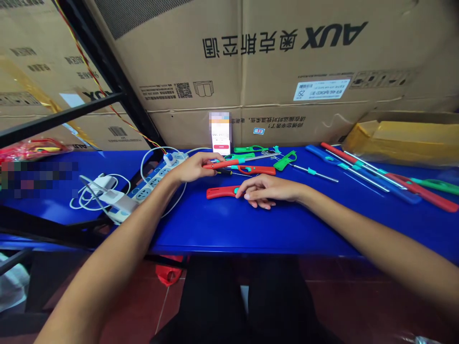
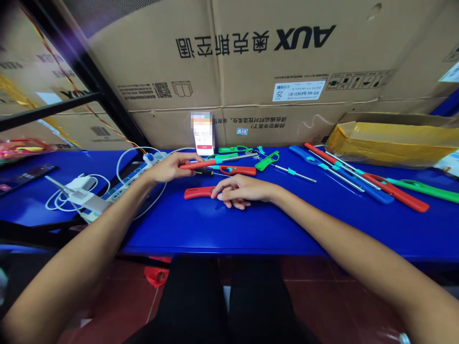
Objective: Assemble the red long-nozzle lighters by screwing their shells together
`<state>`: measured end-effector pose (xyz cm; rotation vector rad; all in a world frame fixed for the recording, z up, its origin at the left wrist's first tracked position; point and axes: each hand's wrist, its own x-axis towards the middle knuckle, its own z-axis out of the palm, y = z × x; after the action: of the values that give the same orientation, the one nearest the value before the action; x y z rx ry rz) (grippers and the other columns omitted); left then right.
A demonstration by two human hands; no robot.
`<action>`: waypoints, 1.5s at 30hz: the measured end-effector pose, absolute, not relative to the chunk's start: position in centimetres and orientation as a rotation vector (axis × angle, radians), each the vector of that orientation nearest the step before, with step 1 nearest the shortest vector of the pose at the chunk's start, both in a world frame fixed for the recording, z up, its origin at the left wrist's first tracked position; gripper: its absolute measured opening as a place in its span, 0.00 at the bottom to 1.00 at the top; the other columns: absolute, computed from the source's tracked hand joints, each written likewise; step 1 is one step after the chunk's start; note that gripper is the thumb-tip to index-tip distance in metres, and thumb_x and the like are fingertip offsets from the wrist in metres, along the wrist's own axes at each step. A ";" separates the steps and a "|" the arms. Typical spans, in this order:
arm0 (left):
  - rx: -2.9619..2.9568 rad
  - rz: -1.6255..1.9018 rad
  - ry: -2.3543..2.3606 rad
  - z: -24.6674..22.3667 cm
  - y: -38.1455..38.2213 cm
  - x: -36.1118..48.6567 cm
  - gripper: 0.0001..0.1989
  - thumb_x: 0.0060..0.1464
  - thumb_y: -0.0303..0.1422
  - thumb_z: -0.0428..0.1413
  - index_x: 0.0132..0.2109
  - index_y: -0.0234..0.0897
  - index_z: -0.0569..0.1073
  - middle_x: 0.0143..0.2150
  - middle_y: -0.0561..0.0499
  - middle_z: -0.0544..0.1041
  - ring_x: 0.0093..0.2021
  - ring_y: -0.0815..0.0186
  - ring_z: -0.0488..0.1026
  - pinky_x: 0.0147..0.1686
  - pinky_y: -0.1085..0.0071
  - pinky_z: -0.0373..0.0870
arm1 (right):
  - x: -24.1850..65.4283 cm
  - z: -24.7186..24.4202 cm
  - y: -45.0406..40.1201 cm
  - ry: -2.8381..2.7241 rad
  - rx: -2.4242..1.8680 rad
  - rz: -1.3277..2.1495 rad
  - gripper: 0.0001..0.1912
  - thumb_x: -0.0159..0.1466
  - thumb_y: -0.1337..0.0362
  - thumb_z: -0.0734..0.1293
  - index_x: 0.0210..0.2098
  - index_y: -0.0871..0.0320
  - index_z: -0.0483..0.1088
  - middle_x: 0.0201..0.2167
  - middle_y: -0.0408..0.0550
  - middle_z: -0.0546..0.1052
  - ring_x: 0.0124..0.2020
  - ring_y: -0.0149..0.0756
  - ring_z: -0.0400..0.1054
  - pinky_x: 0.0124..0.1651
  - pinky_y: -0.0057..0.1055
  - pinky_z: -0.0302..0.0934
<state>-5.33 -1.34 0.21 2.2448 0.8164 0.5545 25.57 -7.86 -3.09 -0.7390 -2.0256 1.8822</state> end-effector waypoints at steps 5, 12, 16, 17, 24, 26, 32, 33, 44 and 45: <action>2.256 0.585 0.797 -0.1 -1.1 -5.4 0.16 0.53 0.36 0.64 0.49 0.37 0.80 0.34 0.55 0.76 0.30 0.68 0.65 0.31 0.74 0.60 | 25.6 -3.0 -7.8 -2.052 -0.760 1.847 0.19 0.73 0.52 0.74 0.55 0.58 0.80 0.31 0.43 0.79 0.21 0.26 0.69 0.18 0.24 0.54; 2.144 0.617 0.821 -0.6 -1.3 -4.6 0.17 0.54 0.34 0.64 0.51 0.37 0.78 0.30 0.58 0.69 0.26 0.71 0.60 0.28 0.75 0.55 | 25.6 -3.1 -7.6 -2.007 -0.835 1.765 0.20 0.73 0.50 0.74 0.56 0.57 0.79 0.29 0.41 0.79 0.19 0.26 0.67 0.17 0.25 0.54; 1.906 0.546 0.747 -0.8 -1.8 -4.4 0.22 0.59 0.38 0.61 0.59 0.37 0.77 0.25 0.60 0.64 0.22 0.71 0.55 0.22 0.74 0.48 | 25.3 -3.4 -7.5 -1.913 -0.874 1.723 0.21 0.72 0.50 0.75 0.57 0.56 0.77 0.29 0.42 0.79 0.20 0.28 0.68 0.16 0.26 0.56; 1.846 0.553 0.730 -0.9 -2.0 -4.3 0.23 0.60 0.39 0.60 0.59 0.36 0.76 0.25 0.59 0.64 0.21 0.71 0.54 0.21 0.74 0.46 | 25.2 -3.5 -7.4 -1.852 -0.895 1.701 0.22 0.71 0.50 0.76 0.58 0.56 0.76 0.31 0.43 0.80 0.21 0.29 0.70 0.16 0.26 0.58; 1.705 0.570 0.638 -1.0 -3.1 -2.9 0.23 0.60 0.41 0.59 0.58 0.34 0.78 0.25 0.57 0.67 0.20 0.72 0.55 0.19 0.74 0.43 | 24.4 -3.9 -7.2 -1.504 -0.885 1.539 0.28 0.70 0.39 0.76 0.55 0.55 0.74 0.49 0.56 0.82 0.25 0.29 0.72 0.15 0.29 0.62; 1.708 0.575 0.627 -0.9 -3.3 -2.6 0.22 0.60 0.41 0.60 0.58 0.36 0.78 0.25 0.56 0.67 0.20 0.71 0.56 0.19 0.74 0.44 | 24.3 -3.8 -7.3 -1.487 -0.854 1.513 0.29 0.68 0.39 0.77 0.55 0.54 0.74 0.50 0.56 0.82 0.26 0.31 0.74 0.16 0.29 0.64; 1.676 0.559 0.596 -1.0 -3.8 -2.5 0.23 0.59 0.41 0.65 0.58 0.38 0.76 0.25 0.59 0.65 0.19 0.73 0.52 0.19 0.73 0.42 | 23.9 -3.6 -7.6 -1.501 -0.788 1.441 0.30 0.68 0.39 0.77 0.57 0.52 0.73 0.39 0.48 0.81 0.28 0.36 0.78 0.22 0.31 0.71; 1.673 0.556 0.588 -1.1 -3.8 -2.4 0.23 0.58 0.40 0.66 0.58 0.39 0.75 0.25 0.60 0.64 0.19 0.73 0.51 0.19 0.73 0.42 | 23.8 -3.6 -7.6 -1.505 -0.786 1.424 0.30 0.68 0.38 0.77 0.56 0.52 0.74 0.39 0.48 0.81 0.28 0.35 0.78 0.22 0.31 0.71; 1.730 0.528 0.548 -1.5 -3.5 -2.5 0.28 0.59 0.41 0.68 0.63 0.40 0.74 0.27 0.60 0.65 0.21 0.74 0.53 0.21 0.73 0.46 | 24.3 -3.6 -7.2 -1.486 -0.788 1.424 0.30 0.69 0.39 0.77 0.57 0.54 0.73 0.43 0.50 0.82 0.28 0.34 0.78 0.23 0.30 0.72; 1.763 0.548 0.560 -1.5 -3.5 -2.4 0.28 0.58 0.40 0.69 0.62 0.39 0.74 0.27 0.60 0.66 0.22 0.74 0.54 0.22 0.73 0.47 | 24.3 -3.6 -7.2 -1.493 -0.794 1.434 0.31 0.69 0.39 0.77 0.57 0.54 0.72 0.45 0.52 0.82 0.28 0.34 0.78 0.23 0.31 0.73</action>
<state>-2.39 -3.54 -1.48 1.7635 0.5598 0.5484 24.28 -7.22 -3.60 -0.7938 -1.4930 1.4344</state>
